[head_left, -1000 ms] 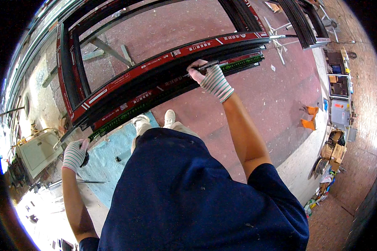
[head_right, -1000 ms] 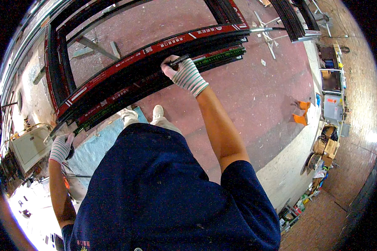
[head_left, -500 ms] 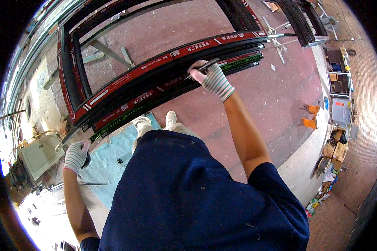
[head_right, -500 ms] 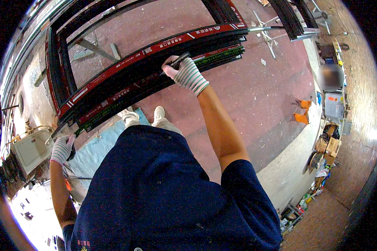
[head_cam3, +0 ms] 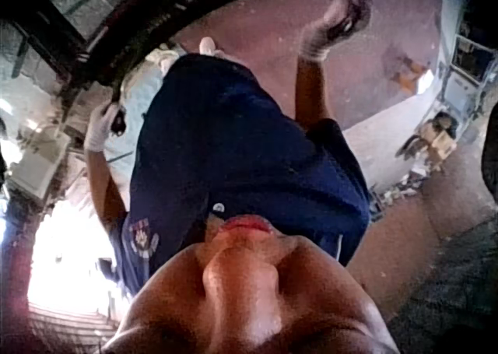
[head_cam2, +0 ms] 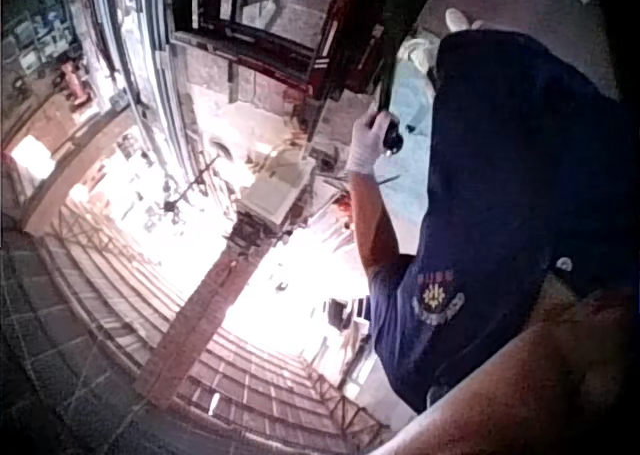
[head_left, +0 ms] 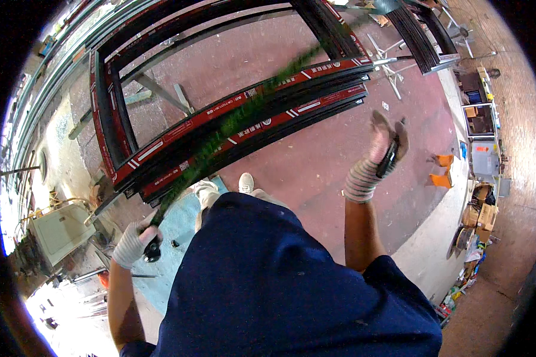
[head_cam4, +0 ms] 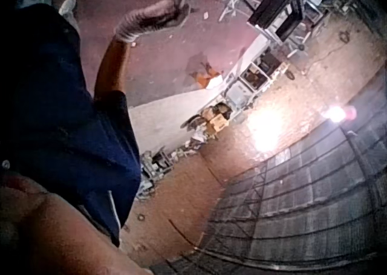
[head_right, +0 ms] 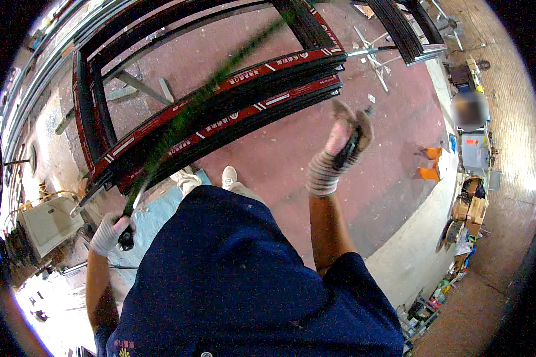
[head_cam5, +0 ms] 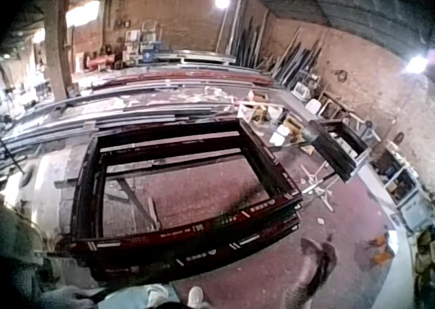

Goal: The person picks up a document and pen, then uses a ruler to measure and mark multiple window frames in a workshop. The person measures the frame edges and writes notes on the document before moving to another frame.

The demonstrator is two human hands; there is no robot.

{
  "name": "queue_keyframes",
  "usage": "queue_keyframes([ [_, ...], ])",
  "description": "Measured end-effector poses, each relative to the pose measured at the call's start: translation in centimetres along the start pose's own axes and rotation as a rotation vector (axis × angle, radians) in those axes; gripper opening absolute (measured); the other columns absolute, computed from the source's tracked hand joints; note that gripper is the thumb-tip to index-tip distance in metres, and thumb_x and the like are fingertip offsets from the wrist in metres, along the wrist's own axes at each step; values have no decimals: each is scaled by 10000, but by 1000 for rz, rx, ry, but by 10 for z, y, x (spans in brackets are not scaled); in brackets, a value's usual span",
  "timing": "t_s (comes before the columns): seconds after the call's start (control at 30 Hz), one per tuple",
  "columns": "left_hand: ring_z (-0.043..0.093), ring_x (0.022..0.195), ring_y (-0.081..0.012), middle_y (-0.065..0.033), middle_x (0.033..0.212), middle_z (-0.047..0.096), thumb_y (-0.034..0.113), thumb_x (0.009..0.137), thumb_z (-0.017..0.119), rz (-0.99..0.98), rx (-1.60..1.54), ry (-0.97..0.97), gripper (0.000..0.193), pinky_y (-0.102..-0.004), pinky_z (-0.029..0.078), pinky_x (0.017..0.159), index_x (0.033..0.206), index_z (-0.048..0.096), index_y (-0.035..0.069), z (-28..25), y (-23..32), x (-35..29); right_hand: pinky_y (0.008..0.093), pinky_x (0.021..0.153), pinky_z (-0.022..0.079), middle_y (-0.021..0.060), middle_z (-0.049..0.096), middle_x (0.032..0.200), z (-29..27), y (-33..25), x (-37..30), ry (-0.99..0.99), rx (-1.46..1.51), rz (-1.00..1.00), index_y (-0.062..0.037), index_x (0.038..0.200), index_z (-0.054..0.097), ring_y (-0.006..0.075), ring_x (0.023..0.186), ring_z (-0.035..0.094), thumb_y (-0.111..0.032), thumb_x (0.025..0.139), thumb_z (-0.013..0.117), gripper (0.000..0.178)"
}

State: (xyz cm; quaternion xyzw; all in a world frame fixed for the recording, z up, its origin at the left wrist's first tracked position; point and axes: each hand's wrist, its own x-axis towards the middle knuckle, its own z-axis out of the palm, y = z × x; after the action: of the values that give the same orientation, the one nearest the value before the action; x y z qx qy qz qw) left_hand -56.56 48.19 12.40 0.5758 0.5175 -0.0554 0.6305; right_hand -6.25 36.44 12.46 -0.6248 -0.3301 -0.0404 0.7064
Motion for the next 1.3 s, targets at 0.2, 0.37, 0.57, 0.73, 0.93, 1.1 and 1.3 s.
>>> queue_keyframes([
  [0.2,613,780,-151,-70,881,655,336,1037,523,453,-486,-39,377,-303,501,735,899,635,3,68,82,45,375,998,453,134,558,1265,71,-61,-75,-919,510,509,-63,1352,371,217,1186,529,-153,853,758,638],
  [0.37,642,918,-168,-84,971,683,325,1061,471,749,-636,169,345,-316,504,868,995,645,34,112,155,40,308,875,497,81,593,1116,97,-89,-93,-1204,447,960,-89,1330,389,147,991,572,-225,892,761,590],
  [0.57,655,916,-226,-141,988,675,341,1070,432,866,-646,544,383,-364,514,887,1028,617,8,78,146,6,242,630,501,29,626,960,57,-50,-58,-1463,172,684,-86,1206,491,91,777,595,-299,897,750,456],
  [0.73,644,883,-216,-112,956,671,408,1052,462,771,-936,777,419,-365,519,853,1045,637,27,18,83,-11,364,762,547,112,697,943,-7,-8,-2,-1464,-348,350,-53,1203,495,239,955,696,-271,860,775,494],
  [0.93,552,653,-168,-45,803,617,518,986,550,465,-1103,1076,450,-313,464,579,932,624,78,-38,-35,7,313,747,518,89,628,872,-63,48,55,-1377,-626,210,-71,1133,487,210,757,563,-157,843,770,414],
  [1.1,598,607,-208,-89,812,660,571,1000,467,128,-991,796,560,-362,518,560,1013,639,37,49,-28,59,373,793,530,143,652,898,-54,59,80,-1361,-698,29,-63,1094,511,306,814,650,-91,821,690,328],
  [1.3,675,728,-243,-108,892,705,646,932,543,-3,-1073,502,604,-370,550,668,1070,647,67,121,-15,116,399,821,528,138,666,924,-31,72,94,-1391,-843,-74,-116,1100,532,347,879,671,-134,804,720,352],
])
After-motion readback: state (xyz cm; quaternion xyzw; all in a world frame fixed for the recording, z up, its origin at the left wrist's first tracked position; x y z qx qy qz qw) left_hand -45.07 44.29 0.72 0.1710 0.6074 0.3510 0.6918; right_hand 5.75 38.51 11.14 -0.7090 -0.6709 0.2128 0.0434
